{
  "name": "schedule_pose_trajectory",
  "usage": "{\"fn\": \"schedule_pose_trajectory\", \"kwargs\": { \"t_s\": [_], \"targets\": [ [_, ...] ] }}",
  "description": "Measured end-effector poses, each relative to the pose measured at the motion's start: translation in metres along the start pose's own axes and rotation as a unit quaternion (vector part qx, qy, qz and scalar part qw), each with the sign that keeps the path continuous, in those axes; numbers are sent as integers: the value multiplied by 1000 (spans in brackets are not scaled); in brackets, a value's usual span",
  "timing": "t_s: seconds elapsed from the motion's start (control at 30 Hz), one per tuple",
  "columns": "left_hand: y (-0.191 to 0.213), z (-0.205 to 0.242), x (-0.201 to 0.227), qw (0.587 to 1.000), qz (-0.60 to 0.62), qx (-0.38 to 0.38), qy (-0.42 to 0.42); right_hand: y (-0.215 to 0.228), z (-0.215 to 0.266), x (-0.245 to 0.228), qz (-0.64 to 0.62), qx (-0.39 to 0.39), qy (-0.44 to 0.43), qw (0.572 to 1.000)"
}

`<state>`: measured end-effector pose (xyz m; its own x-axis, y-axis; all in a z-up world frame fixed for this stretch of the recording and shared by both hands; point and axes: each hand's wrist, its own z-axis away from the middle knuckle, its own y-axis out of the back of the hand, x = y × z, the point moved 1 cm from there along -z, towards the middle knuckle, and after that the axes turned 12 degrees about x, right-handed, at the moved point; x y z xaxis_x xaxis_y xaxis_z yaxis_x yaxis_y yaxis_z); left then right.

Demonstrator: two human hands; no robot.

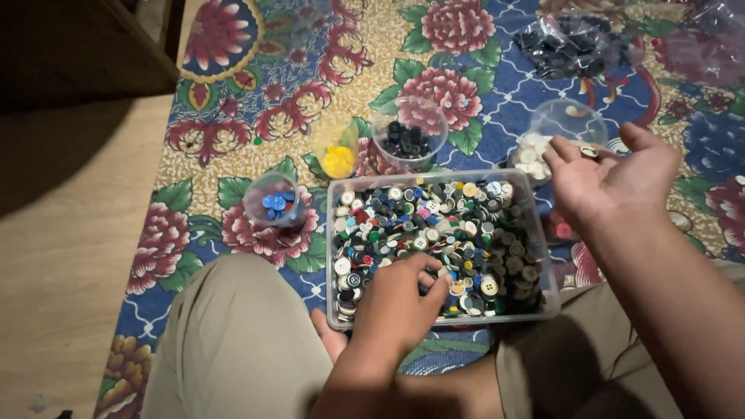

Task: Sorting various types and colors of buttons from a large central tray into several smaller plastic containers.

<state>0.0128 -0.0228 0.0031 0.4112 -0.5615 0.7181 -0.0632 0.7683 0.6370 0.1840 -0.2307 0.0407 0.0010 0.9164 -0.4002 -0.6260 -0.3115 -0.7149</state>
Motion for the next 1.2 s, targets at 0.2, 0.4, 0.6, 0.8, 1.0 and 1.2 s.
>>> {"fn": "schedule_pose_trajectory", "kwargs": {
  "t_s": [0.2, 0.4, 0.6, 0.8, 1.0, 1.2],
  "targets": [
    [2, -2, -4, 1000, -1, 11, -17, 3, 0, -1, 4, 6, 10, 1000],
    [2, -1, -8, 1000, 13, 11, -12, -10, -4, -4, 15, -61, -25, 998],
    [-3, -1, -16, 1000, 5, 9, -2, -17, 18, 7, 2, -22, 1, 1000],
    [-7, -2, -27, 999, 0, 37, -18, 5, 61, 35, 341, 24, 83, 936],
    [-9, -2, -30, 999, -32, 36, 1, 109, 60, 100, 801, -82, 177, 566],
    [-14, -2, -45, 998, -55, 16, -30, 126, 62, 109, 794, -258, 173, 523]
  ]
}}
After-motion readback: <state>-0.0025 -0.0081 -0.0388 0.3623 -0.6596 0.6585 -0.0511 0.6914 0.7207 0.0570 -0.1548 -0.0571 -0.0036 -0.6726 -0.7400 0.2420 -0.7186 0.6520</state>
